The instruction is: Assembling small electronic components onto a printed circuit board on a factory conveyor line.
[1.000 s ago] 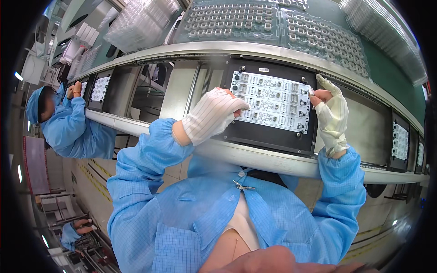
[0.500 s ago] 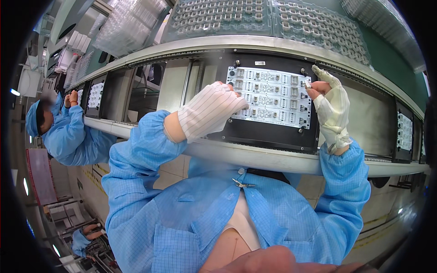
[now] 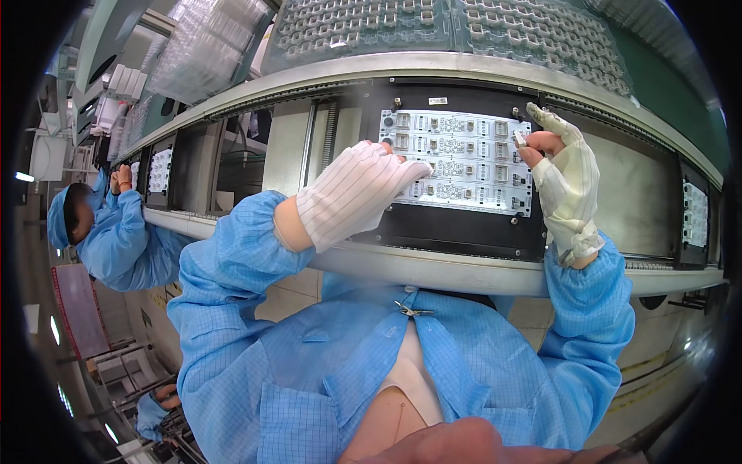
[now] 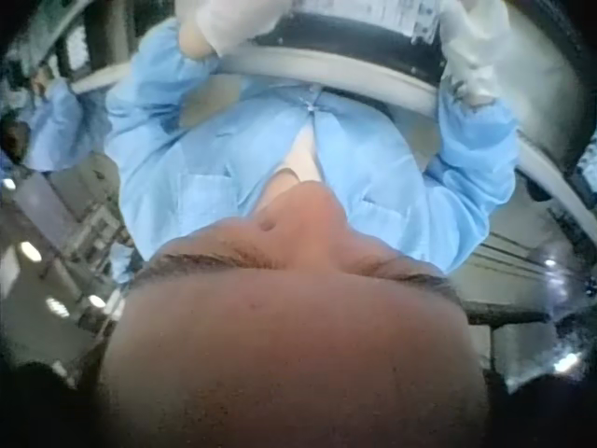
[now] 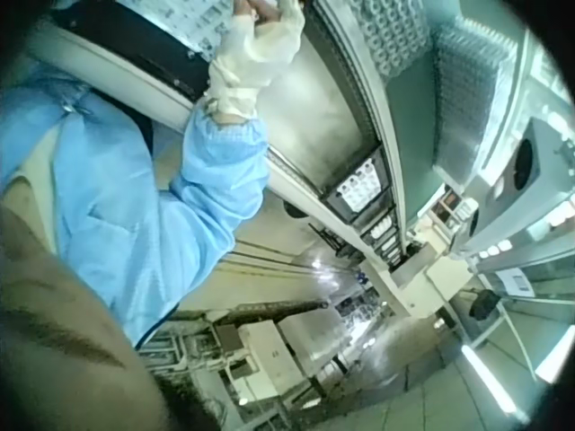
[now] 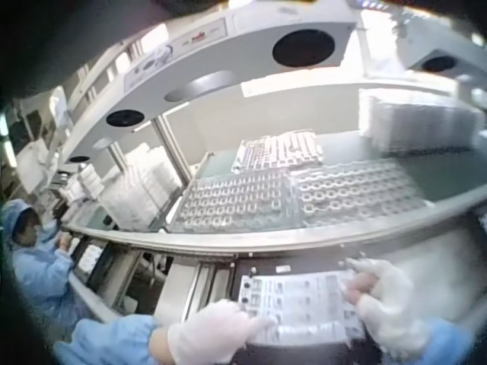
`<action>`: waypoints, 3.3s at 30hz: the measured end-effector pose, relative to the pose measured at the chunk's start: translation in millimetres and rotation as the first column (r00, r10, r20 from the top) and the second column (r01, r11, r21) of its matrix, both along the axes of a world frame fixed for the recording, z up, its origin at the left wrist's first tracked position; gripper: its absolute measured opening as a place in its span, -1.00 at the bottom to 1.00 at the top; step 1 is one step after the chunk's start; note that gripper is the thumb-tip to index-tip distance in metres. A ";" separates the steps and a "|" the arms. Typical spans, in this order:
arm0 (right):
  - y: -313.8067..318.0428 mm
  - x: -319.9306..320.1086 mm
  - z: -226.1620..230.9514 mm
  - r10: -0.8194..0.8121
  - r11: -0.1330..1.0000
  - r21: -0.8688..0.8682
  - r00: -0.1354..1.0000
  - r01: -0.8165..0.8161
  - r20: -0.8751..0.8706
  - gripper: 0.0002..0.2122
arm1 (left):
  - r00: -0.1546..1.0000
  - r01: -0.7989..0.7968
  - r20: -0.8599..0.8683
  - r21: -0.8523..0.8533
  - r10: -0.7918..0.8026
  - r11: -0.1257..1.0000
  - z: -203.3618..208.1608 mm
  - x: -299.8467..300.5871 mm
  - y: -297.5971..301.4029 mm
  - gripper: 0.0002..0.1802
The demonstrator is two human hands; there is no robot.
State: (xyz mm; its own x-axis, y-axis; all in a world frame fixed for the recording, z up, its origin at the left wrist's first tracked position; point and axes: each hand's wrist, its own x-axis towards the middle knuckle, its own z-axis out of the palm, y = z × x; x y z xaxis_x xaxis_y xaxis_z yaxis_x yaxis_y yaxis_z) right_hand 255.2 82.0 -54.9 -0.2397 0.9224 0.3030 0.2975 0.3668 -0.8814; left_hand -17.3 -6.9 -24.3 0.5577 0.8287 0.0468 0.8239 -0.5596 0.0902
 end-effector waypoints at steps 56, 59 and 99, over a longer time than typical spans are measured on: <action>-53.3 -22.2 22.5 0.083 0.891 0.205 0.589 -0.405 0.804 -0.46 | 0.833 0.247 0.471 0.152 -0.289 0.957 -37.7 -66.5 -28.5 -0.66; -50.2 -14.9 39.1 0.196 0.949 0.043 0.690 -0.313 0.697 -0.49 | 0.844 0.226 0.449 0.199 -0.294 0.954 -38.7 -69.5 -31.4 -0.68; -23.2 -92.4 11.0 -0.084 0.721 0.428 0.544 -0.545 0.835 -0.66 | 0.989 -0.061 0.149 0.515 -0.020 0.855 -55.9 -58.4 15.6 -0.73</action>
